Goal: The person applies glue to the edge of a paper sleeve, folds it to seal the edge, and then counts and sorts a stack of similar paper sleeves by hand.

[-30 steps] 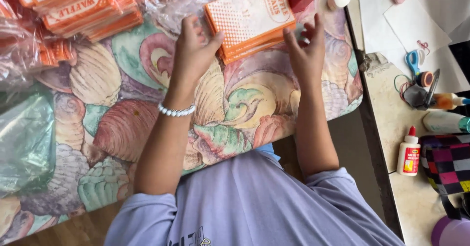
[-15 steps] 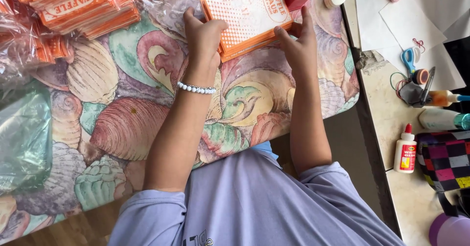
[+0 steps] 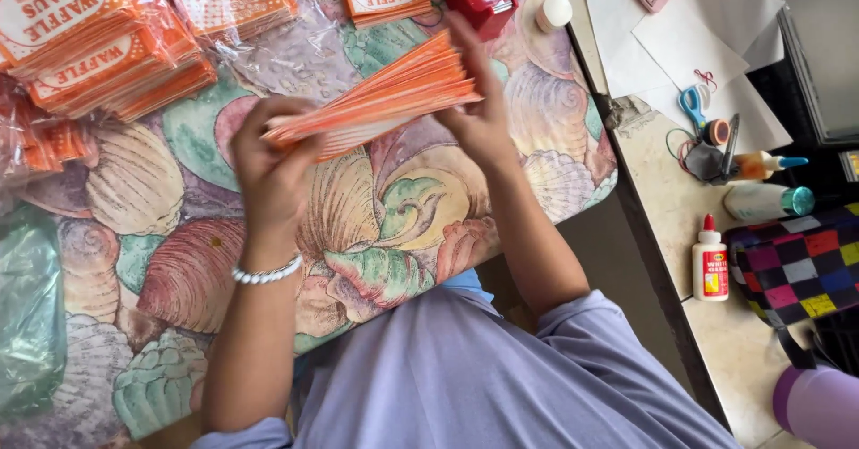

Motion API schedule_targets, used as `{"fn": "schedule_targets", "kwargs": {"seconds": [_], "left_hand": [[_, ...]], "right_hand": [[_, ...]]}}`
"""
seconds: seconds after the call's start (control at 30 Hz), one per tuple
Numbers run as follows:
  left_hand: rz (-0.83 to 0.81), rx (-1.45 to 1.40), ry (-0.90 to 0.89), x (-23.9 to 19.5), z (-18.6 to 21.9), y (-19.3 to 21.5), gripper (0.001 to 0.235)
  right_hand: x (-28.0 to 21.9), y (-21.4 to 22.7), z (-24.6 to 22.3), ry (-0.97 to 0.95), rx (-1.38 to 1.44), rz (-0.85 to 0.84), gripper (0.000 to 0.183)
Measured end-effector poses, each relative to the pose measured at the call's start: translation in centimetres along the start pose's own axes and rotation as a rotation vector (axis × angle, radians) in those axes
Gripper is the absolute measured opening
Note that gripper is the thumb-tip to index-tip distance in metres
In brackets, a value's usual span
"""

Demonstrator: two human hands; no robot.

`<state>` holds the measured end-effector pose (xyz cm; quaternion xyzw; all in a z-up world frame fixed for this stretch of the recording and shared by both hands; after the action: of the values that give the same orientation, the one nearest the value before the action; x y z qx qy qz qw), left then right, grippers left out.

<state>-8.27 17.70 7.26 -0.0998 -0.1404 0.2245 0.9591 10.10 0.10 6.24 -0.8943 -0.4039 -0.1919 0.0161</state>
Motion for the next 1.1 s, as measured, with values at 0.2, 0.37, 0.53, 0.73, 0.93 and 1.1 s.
{"fn": "schedule_targets", "kwargs": {"seconds": [0.2, 0.37, 0.53, 0.73, 0.93, 1.1], "left_hand": [[0.095, 0.294, -0.043, -2.2, 0.9, 1.3, 0.044], [0.194, 0.285, -0.111, -2.5, -1.4, 1.7, 0.043], [0.246, 0.335, -0.169, -2.3, -1.0, 1.8, 0.040], [0.268, 0.329, -0.154, -2.5, -1.7, 1.9, 0.036], [0.256, 0.324, -0.116, -2.8, -1.4, 2.1, 0.046], [0.235, 0.313, -0.131, -2.8, -0.8, 2.1, 0.043]], "right_hand": [[0.5, -5.0, -0.5, -0.079, -0.007, -0.221, 0.068], [0.5, -6.7, 0.0, -0.099, 0.087, -0.147, 0.070], [-0.5, -6.0, 5.2, -0.163, 0.250, -0.078, 0.087], [0.4, -6.5, 0.6, 0.075, -0.008, -0.094, 0.075], [2.4, -8.4, -7.0, 0.436, -0.695, -0.411, 0.060], [5.4, -10.6, -8.5, 0.515, -0.928, -0.631, 0.032]]}}
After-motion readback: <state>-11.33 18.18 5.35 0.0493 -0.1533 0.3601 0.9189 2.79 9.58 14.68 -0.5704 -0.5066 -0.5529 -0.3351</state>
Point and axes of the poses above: each hand's wrist, its own x-axis towards the middle knuckle, its own y-axis out of the back of the hand, z = x × y, the point moved 1 cm from there along x, towards the middle knuckle, and after that the axes turned 10 degrees about -z, right-handed, at the moved point
